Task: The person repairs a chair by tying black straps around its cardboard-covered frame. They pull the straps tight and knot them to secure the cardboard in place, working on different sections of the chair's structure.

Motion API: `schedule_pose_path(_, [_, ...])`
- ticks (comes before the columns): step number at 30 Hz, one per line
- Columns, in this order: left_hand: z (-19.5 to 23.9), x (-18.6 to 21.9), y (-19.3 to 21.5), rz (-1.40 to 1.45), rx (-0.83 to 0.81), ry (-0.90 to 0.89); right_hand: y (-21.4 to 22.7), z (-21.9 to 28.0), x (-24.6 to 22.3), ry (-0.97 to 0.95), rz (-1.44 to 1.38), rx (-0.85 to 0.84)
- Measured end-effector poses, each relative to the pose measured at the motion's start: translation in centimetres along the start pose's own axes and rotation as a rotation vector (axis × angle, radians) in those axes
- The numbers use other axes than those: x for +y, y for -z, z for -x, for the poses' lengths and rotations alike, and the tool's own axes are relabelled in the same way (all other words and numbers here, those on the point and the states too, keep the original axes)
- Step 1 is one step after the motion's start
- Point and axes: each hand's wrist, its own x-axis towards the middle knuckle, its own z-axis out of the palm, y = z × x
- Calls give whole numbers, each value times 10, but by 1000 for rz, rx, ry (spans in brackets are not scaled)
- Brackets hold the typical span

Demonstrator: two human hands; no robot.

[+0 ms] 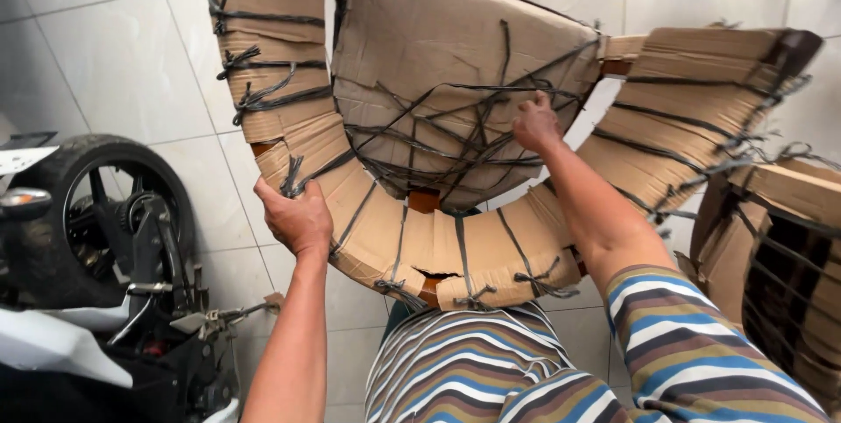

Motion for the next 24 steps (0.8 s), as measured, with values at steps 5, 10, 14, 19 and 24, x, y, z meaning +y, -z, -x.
schedule_pose_path(5, [0, -1, -2, -14, 44, -13, 6, -15, -1, 11, 79, -34])
schedule_pose_path(10, [2, 9, 5, 47, 15, 16, -31, -59, 39, 64, 167, -60])
schedule_pose_path(14, [2, 13, 8, 73, 14, 25, -27, -61, 35, 65, 172, -97])
schedule_pose_path(19, [3, 12, 7, 128, 40, -1, 43, 5, -21, 160, 254, 29])
schedule_pose_path(24, [3, 11, 9, 109, -33, 40, 104, 83, -64, 262, -505, -26])
